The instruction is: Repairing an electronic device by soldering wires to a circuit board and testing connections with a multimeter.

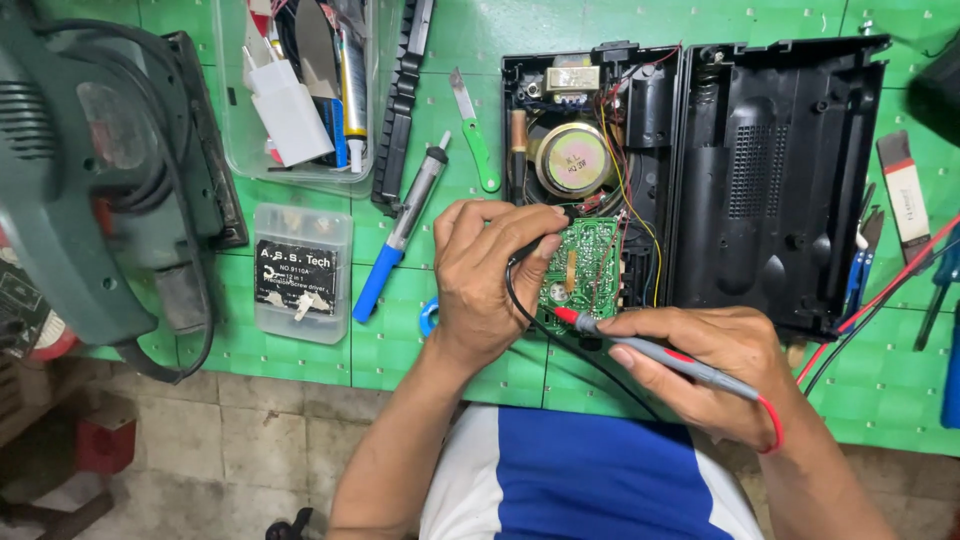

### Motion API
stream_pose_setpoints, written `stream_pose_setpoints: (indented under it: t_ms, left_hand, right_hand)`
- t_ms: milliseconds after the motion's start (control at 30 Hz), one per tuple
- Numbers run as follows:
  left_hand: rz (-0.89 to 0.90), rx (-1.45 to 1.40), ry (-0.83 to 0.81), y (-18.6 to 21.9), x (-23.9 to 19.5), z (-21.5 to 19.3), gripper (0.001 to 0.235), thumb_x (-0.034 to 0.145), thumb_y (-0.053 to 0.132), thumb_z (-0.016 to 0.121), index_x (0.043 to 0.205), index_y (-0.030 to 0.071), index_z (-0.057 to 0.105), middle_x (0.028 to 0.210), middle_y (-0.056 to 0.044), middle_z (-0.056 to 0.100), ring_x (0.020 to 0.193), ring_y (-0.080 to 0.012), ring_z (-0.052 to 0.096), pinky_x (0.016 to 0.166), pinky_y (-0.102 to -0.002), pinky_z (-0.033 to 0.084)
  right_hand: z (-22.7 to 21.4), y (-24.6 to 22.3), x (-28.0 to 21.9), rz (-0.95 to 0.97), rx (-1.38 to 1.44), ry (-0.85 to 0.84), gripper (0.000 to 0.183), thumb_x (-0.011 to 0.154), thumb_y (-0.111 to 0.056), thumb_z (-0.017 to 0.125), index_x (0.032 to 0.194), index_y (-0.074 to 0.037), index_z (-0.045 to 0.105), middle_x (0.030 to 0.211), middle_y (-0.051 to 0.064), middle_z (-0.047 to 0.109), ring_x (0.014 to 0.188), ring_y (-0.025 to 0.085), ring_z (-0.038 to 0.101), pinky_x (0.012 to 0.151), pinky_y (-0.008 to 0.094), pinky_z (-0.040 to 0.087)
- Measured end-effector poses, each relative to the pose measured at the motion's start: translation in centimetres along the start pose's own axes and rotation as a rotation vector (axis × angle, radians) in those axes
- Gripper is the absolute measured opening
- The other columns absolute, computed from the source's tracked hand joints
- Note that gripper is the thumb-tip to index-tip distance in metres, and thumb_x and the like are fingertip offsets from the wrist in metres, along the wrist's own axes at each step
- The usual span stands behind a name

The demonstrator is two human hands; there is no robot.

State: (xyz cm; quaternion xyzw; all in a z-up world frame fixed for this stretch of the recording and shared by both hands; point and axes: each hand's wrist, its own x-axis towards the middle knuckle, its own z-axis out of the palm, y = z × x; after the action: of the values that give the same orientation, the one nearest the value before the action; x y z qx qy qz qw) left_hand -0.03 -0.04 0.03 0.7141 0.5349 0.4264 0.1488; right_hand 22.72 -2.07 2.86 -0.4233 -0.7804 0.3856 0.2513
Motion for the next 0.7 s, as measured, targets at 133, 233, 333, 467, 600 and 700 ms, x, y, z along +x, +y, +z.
stream_pose_setpoints:
  t_ms: [133,233,333,467,600,700]
  left_hand:
    - [-0.014,-0.012,-0.002,-0.05,-0.07,0.03,0.021,0.107,0.023,0.054,0.110,0.010,0.071,0.108,-0.002,0.077,0.093,-0.0247,0.066,0.097,-0.038,0.040]
    - [-0.014,-0.012,0.000,-0.02,-0.04,0.05,0.023,0.107,0.022,0.053,0.108,0.009,0.071,0.107,-0.002,0.077,0.092,-0.0253,0.066,0.096,-0.038,0.040]
    - [-0.026,-0.010,-0.004,-0.09,-0.12,0.08,0.022,0.107,0.022,0.054,0.110,0.009,0.071,0.107,-0.002,0.077,0.093,-0.0248,0.065,0.097,-0.038,0.040]
    - [-0.030,-0.012,-0.001,-0.11,-0.10,0.07,0.023,0.107,0.023,0.054,0.109,0.009,0.072,0.106,-0.002,0.077,0.093,-0.0243,0.066,0.096,-0.037,0.040]
    - [-0.033,-0.017,-0.010,-0.11,-0.09,0.01,0.022,0.107,0.023,0.054,0.110,0.010,0.071,0.107,-0.002,0.077,0.094,-0.0243,0.065,0.096,-0.037,0.040]
    - [-0.038,-0.027,-0.019,-0.24,-0.10,-0.12,0.022,0.107,0.023,0.055,0.110,0.010,0.072,0.107,-0.001,0.077,0.094,-0.0241,0.066,0.095,-0.036,0.040]
  right_hand:
    - [0.01,0.02,0.18,-0.019,0.003,-0.017,0.019,0.089,-0.021,0.074,0.105,-0.013,0.076,0.099,-0.002,0.082,0.078,0.011,0.080,0.069,0.023,0.059]
    - [0.12,-0.15,0.37,-0.045,-0.002,0.011,0.020,0.088,-0.020,0.076,0.106,-0.012,0.076,0.099,-0.001,0.081,0.077,0.011,0.080,0.069,0.023,0.060]
    - [0.06,-0.51,0.66,-0.042,0.024,-0.008,0.020,0.088,-0.018,0.075,0.107,-0.010,0.075,0.102,-0.001,0.081,0.083,0.011,0.081,0.074,0.023,0.062]
    - [0.14,-0.51,0.70,-0.026,0.015,-0.031,0.020,0.090,-0.020,0.073,0.108,-0.012,0.076,0.103,-0.003,0.082,0.084,0.011,0.081,0.073,0.023,0.061]
    - [0.21,-0.45,0.60,-0.033,0.014,-0.009,0.019,0.089,-0.020,0.074,0.107,-0.012,0.076,0.101,-0.002,0.081,0.080,0.011,0.081,0.071,0.023,0.060]
    - [0.13,-0.37,0.34,-0.023,0.006,0.021,0.018,0.088,-0.019,0.075,0.104,-0.012,0.076,0.097,-0.001,0.081,0.076,0.010,0.080,0.068,0.022,0.059]
